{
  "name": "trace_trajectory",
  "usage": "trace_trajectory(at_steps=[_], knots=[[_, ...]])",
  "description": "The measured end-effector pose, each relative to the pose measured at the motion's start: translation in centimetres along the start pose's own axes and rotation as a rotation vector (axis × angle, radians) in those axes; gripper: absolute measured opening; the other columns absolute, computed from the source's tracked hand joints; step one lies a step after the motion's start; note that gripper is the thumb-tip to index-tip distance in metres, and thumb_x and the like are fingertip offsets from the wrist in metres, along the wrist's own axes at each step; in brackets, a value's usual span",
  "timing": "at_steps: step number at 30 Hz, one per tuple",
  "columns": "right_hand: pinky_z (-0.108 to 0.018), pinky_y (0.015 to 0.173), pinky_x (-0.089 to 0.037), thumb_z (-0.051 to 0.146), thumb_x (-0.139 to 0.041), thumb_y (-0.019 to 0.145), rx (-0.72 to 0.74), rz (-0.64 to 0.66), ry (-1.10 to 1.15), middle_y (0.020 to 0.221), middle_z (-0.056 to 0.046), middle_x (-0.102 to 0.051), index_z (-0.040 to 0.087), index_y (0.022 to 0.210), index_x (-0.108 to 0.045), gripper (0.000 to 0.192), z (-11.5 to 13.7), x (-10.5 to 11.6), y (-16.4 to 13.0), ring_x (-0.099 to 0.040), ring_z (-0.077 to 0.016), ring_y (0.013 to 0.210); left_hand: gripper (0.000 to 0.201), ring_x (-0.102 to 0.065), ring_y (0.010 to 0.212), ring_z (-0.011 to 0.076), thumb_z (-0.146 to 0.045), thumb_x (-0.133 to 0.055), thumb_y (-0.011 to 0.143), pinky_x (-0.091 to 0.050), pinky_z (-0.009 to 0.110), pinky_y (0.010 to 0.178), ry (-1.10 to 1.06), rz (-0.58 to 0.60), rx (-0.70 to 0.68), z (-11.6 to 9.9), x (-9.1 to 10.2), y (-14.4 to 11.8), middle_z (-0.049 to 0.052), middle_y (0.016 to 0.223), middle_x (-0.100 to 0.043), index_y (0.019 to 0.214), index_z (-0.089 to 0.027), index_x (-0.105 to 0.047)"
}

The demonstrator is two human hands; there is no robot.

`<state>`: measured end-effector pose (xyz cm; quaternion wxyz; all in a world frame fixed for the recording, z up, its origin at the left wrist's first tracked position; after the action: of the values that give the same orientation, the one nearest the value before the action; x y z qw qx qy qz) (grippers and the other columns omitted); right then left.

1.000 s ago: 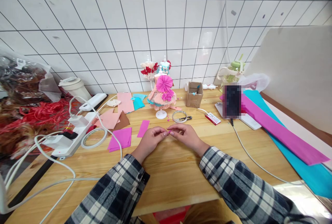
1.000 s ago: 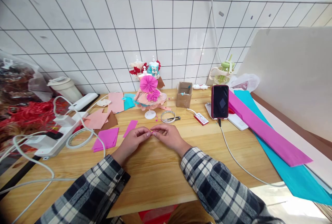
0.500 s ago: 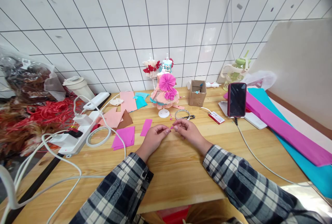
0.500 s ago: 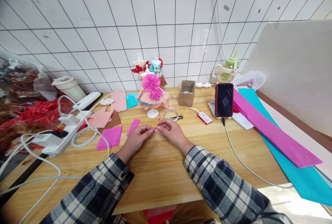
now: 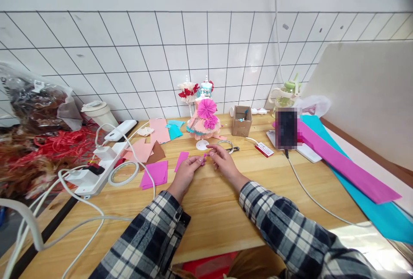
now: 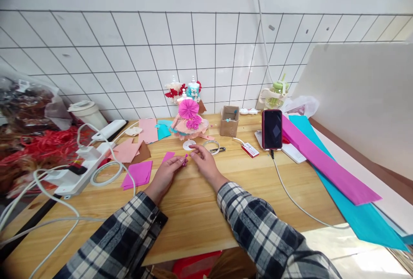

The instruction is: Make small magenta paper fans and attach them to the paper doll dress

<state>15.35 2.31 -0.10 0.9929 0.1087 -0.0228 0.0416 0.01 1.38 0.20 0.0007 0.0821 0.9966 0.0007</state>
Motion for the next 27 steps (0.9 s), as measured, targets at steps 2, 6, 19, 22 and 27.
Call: trace_trajectory(at_steps=[2, 6, 19, 22, 27], knots=[[-0.023, 0.059, -0.044, 0.034, -0.058, 0.078, 0.06, 0.058, -0.04, 0.088, -0.003, -0.063, 0.02, 0.104, -0.061, 0.03, 0.1, 0.0, -0.2, -0.054, -0.0115, 0.067, 0.033, -0.06, 0.078, 0.0182, -0.047, -0.067, 0.072, -0.044, 0.03, 0.078, 0.034, 0.016, 0.006, -0.1, 0.1, -0.1, 0.003, 0.079, -0.069, 0.078, -0.015, -0.068], [-0.026, 0.069, -0.046, 0.032, -0.062, 0.076, 0.087, 0.076, -0.099, 0.08, -0.003, -0.065, 0.017, 0.084, -0.064, 0.018, -0.2, 0.9, -0.8, -0.056, -0.0133, 0.072, 0.03, -0.059, 0.075, 0.0167, -0.045, -0.068, 0.071, -0.043, 0.027, 0.074, 0.103, 0.059, 0.012, 0.0, -0.1, 0.0, 0.001, 0.075, -0.068, 0.076, -0.015, -0.069], [-0.029, 0.066, -0.041, 0.032, -0.054, 0.084, 0.302, -0.262, -0.527, 0.082, -0.005, -0.064, 0.021, 0.09, -0.067, 0.019, 1.5, 1.3, -1.9, -0.052, -0.0159, 0.068, 0.041, -0.063, 0.091, 0.0207, -0.046, -0.07, 0.071, -0.05, 0.03, 0.076, -0.194, 0.123, 0.095, 0.4, -1.9, -0.7, 0.011, 0.099, -0.07, 0.097, -0.014, -0.07], [-0.031, 0.073, -0.041, 0.033, -0.052, 0.087, 0.346, -0.191, -0.607, 0.087, -0.006, -0.065, 0.022, 0.093, -0.068, 0.021, 1.9, 0.8, -2.6, -0.054, -0.0182, 0.077, 0.038, -0.063, 0.097, 0.021, -0.044, -0.07, 0.073, -0.049, 0.033, 0.085, -0.366, 0.09, 0.088, 0.1, -2.9, -1.1, 0.012, 0.105, -0.068, 0.098, -0.014, -0.069], [-0.031, 0.074, -0.041, 0.034, -0.05, 0.088, 0.384, -0.1, -0.627, 0.088, -0.006, -0.065, 0.022, 0.093, -0.068, 0.022, 2.1, 0.6, -3.0, -0.055, -0.0186, 0.079, 0.031, -0.063, 0.097, 0.0186, -0.037, -0.073, 0.07, -0.048, 0.033, 0.09, -0.487, -0.023, 0.089, 0.1, -2.7, -1.0, 0.008, 0.103, -0.069, 0.094, -0.017, -0.069]])
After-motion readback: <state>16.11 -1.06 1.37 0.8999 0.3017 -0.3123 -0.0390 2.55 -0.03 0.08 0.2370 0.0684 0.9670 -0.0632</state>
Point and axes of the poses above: each hand's wrist, its own y-axis towards the middle knuckle, its own x-axis out of the back of the hand, z = x × y, the point moved 1 cm from there along y, towards the middle knuckle
